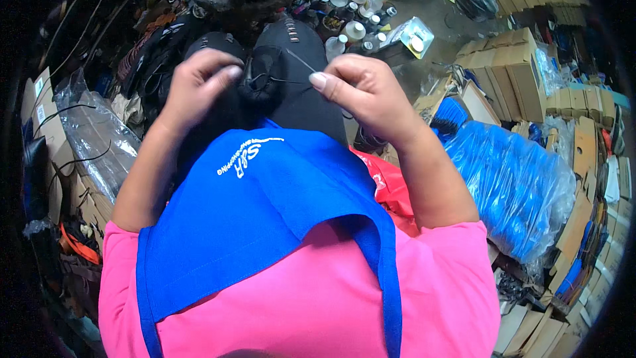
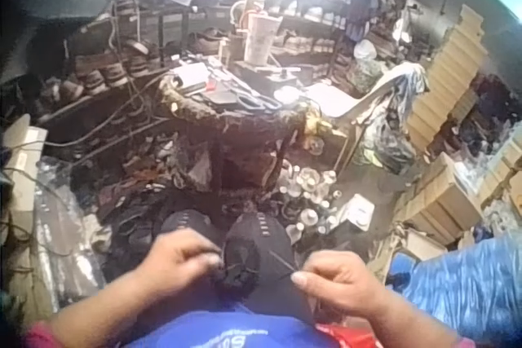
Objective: Stitch the components of a shoe upper together using a needle and thread.
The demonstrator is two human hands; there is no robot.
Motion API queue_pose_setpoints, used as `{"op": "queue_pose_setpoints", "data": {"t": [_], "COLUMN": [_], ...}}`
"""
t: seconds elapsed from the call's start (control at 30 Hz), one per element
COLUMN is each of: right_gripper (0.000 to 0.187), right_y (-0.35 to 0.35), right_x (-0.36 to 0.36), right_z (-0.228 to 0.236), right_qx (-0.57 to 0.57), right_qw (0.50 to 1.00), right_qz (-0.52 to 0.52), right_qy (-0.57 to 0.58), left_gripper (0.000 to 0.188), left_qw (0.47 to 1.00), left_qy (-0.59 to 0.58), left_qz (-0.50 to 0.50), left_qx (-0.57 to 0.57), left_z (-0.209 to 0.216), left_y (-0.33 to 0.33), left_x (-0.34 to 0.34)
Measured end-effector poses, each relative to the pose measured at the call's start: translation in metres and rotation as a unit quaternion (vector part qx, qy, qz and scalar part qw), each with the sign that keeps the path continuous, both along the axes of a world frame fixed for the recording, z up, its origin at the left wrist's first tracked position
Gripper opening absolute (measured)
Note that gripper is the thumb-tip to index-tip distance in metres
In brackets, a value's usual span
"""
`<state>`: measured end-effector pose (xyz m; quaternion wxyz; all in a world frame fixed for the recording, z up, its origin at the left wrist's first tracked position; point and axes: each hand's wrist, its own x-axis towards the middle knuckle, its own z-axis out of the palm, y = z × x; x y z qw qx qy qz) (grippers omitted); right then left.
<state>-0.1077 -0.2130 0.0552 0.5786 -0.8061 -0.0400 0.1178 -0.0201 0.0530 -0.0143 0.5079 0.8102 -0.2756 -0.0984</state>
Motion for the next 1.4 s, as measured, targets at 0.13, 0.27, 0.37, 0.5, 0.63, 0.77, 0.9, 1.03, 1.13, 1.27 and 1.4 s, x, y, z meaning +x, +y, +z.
{"op": "queue_pose_setpoints", "data": {"t": [0.13,0.27,0.37,0.5,0.63,0.77,0.9,1.03,1.13,1.27,1.4], "right_gripper": [0.015,0.023,0.025,0.023,0.022,0.022,0.021,0.02,0.021,0.021,0.018], "right_y": [0.008,0.015,0.013,0.015,0.018,0.027,0.027,0.021,0.005,-0.012,0.0], "right_x": [0.02,0.028,0.03,0.032,0.035,0.04,0.045,0.054,0.064,0.072,0.065], "right_z": [-0.018,-0.023,-0.029,-0.024,-0.02,-0.014,-0.014,-0.016,-0.029,-0.046,-0.053], "right_qx": [-0.174,-0.319,-0.31,-0.327,-0.363,-0.401,-0.389,-0.374,-0.287,-0.165,-0.12], "right_qw": [0.974,0.932,0.93,0.924,0.911,0.889,0.896,0.902,0.94,0.969,0.983], "right_qz": [0.034,0.076,0.092,0.104,0.105,0.126,0.125,0.151,0.159,0.186,0.134], "right_qy": [-0.139,-0.156,-0.176,-0.171,-0.164,-0.184,-0.173,-0.153,-0.091,0.004,0.033], "left_gripper": [0.02,0.022,0.019,0.02,0.024,0.025,0.024,0.027,0.029,0.029,0.029], "left_qw": [0.997,0.974,0.948,0.941,0.935,0.93,0.931,0.938,0.943,0.944,0.945], "left_qy": [0.031,0.099,0.225,0.235,0.233,0.237,0.238,0.191,0.158,0.132,0.154], "left_qz": [-0.069,-0.203,-0.223,-0.238,-0.267,-0.278,-0.275,-0.29,-0.294,-0.3,-0.285], "left_qx": [-0.026,-0.032,-0.04,-0.043,-0.031,-0.029,-0.014,0.008,0.021,0.028,0.041], "left_z": [-0.001,-0.017,-0.018,-0.023,-0.017,-0.02,-0.021,-0.018,-0.018,-0.018,-0.024], "left_y": [-0.023,-0.041,-0.042,-0.041,-0.04,-0.04,-0.043,-0.04,-0.043,-0.047,-0.048], "left_x": [0.035,0.051,0.057,0.059,0.061,0.065,0.066,0.066,0.065,0.065,0.065]}}
